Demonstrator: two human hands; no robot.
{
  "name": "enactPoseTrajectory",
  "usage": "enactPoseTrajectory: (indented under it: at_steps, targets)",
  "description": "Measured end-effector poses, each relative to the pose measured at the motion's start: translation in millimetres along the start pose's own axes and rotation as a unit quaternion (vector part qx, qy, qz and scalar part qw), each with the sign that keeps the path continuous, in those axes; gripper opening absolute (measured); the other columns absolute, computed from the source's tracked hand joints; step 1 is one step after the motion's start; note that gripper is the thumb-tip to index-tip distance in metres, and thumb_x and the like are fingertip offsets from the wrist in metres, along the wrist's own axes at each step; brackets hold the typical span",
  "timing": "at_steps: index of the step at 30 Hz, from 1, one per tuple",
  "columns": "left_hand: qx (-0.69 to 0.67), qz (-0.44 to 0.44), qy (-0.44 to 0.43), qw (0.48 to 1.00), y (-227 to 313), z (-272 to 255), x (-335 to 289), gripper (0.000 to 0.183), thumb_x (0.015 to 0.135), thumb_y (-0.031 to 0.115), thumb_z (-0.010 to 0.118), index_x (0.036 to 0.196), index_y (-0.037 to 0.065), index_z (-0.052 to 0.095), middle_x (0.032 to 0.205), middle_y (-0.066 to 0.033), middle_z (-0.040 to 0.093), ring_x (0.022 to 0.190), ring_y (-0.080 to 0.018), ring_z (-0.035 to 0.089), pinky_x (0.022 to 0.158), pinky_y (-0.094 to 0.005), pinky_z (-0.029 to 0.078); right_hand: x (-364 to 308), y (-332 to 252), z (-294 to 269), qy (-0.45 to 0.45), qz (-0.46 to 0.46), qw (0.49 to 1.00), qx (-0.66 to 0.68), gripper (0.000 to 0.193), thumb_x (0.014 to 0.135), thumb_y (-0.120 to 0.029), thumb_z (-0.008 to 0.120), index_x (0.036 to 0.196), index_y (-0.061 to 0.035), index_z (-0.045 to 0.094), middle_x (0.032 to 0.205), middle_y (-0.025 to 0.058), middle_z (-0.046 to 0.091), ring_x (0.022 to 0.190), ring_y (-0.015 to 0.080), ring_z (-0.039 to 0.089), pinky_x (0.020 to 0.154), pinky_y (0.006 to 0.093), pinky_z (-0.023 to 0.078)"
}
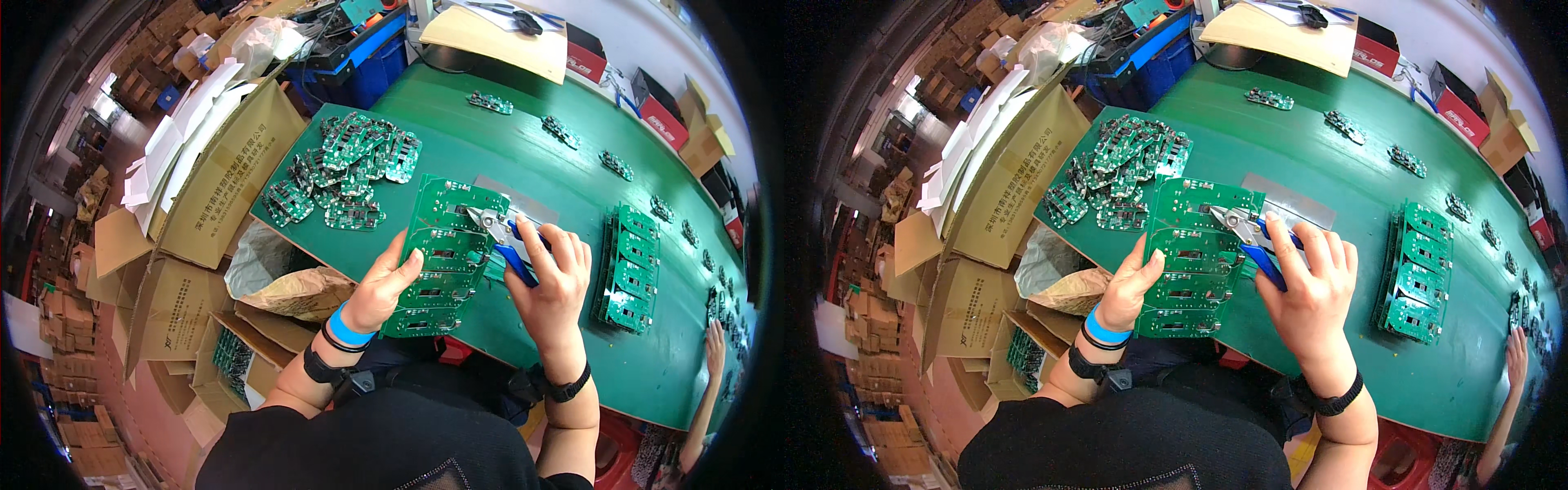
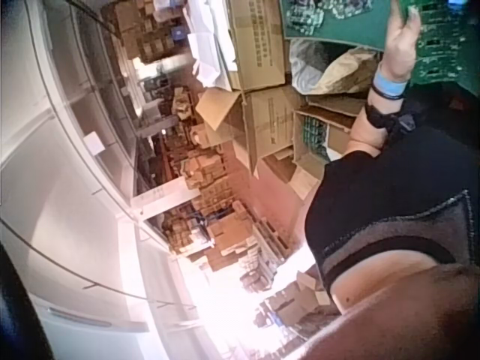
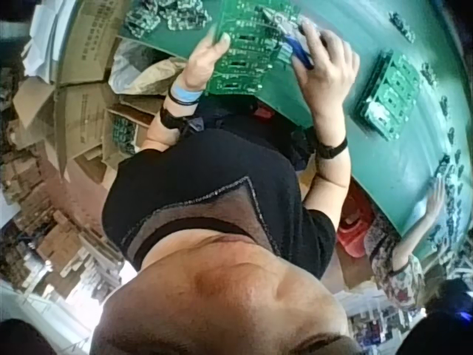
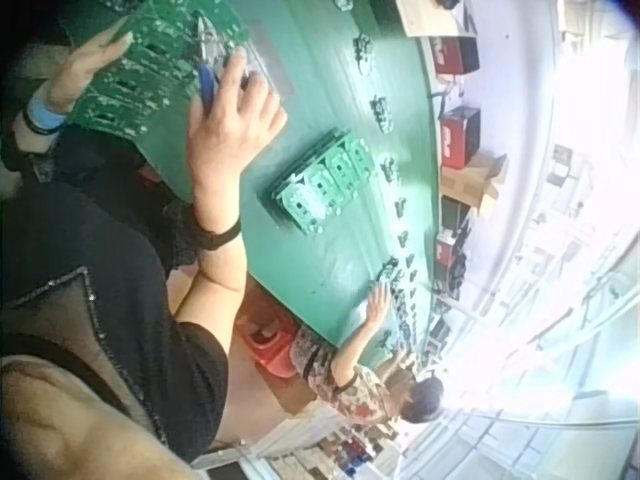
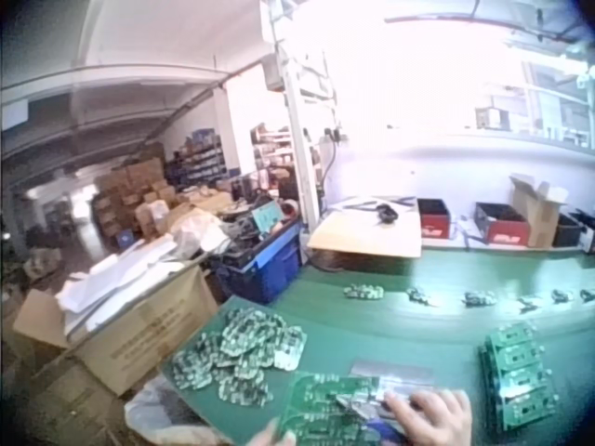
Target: The person uses blue-handled pliers to trim excess green material from the edges of rectangular circuit boards. They handle the boards one at a time, cutting along the edges and then placing the finished pieces into a pile on the table.
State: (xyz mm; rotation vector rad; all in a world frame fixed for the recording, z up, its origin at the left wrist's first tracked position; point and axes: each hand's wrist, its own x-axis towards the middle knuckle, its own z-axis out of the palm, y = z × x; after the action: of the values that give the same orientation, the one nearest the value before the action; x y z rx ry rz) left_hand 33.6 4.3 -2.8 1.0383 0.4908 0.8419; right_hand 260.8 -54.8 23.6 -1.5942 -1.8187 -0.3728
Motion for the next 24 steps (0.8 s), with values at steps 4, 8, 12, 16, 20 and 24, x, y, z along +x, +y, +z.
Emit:
enactPoseTrajectory:
  at_steps: [4, 8, 12, 16, 20, 24]
  targets:
    - [-0.080, -0.051, 0.025, 0.995, 0.1, -13.3, -1.0, 0.053, 0.105, 0.034, 0.037, 0.149, 0.005, 0.029, 0.142, -0.0146, 0.046, 0.120, -0.0271, 0.055, 0.099, -0.0417, 0.047, 3.6, 5.3, -1.8, 0.047, 0.019, 0.998, 0.047, 0.059, 0.059, -0.010, 0.075, 0.117, -0.0095, 0.067, 0.098, 0.0099, 0.058, 0.087, 0.0278, 0.056, 0.077, 0.0393, 0.042]
    - [-0.376, -0.112, -0.056, 0.918, -3.5, -35.6, 5.7, 0.066, 0.102, 0.052, 0.030, 0.152, 0.009, 0.023, 0.153, -0.0219, 0.029, 0.113, -0.0388, 0.058, 0.090, -0.0525, 0.054, 2.3, 6.5, -1.8, -0.015, 0.025, 0.996, 0.084, 0.055, 0.059, -0.011, 0.075, 0.113, -0.0087, 0.068, 0.097, 0.0098, 0.059, 0.088, 0.0278, 0.057, 0.076, 0.0393, 0.042]
    - [-0.451, -0.066, -0.079, 0.886, -3.2, -25.0, 10.5, 0.065, 0.102, 0.050, 0.031, 0.154, 0.012, 0.020, 0.156, -0.0230, 0.021, 0.112, -0.0361, 0.060, 0.084, -0.0471, 0.057, 0.7, -2.0, 4.5, -0.054, 0.008, 0.996, 0.064, 0.056, 0.060, -0.014, 0.076, 0.115, -0.0106, 0.066, 0.098, 0.0084, 0.059, 0.088, 0.0263, 0.056, 0.076, 0.0383, 0.041]
    - [-0.425, -0.048, -0.129, 0.895, -11.7, -32.6, 16.0, 0.064, 0.102, 0.050, 0.031, 0.154, 0.013, 0.021, 0.157, -0.0239, 0.017, 0.113, -0.0343, 0.059, 0.081, -0.0439, 0.057, -0.8, -2.8, 6.1, -0.059, 0.013, 0.997, 0.053, 0.056, 0.062, -0.014, 0.076, 0.116, -0.0112, 0.065, 0.098, 0.0081, 0.059, 0.088, 0.0258, 0.056, 0.076, 0.0382, 0.041]
    - [-0.449, -0.056, -0.108, 0.885, -10.1, -26.7, 17.1, 0.064, 0.102, 0.050, 0.031, 0.153, 0.013, 0.022, 0.157, -0.0241, 0.016, 0.115, -0.0347, 0.059, 0.080, -0.0470, 0.057, -2.8, -1.7, 9.4, -0.071, 0.023, 0.995, 0.065, 0.056, 0.063, -0.014, 0.075, 0.118, -0.0109, 0.065, 0.100, 0.0090, 0.059, 0.089, 0.0265, 0.056, 0.078, 0.0388, 0.041]
    - [-0.472, -0.053, -0.088, 0.876, -3.5, -21.0, 16.4, 0.066, 0.102, 0.052, 0.029, 0.153, 0.009, 0.022, 0.156, -0.0236, 0.020, 0.118, -0.0403, 0.056, 0.086, -0.0551, 0.055, -0.9, -0.1, 9.2, -0.078, 0.042, 0.992, 0.087, 0.056, 0.064, -0.013, 0.073, 0.119, -0.0098, 0.064, 0.103, 0.0106, 0.059, 0.094, 0.0282, 0.056, 0.083, 0.0402, 0.041]
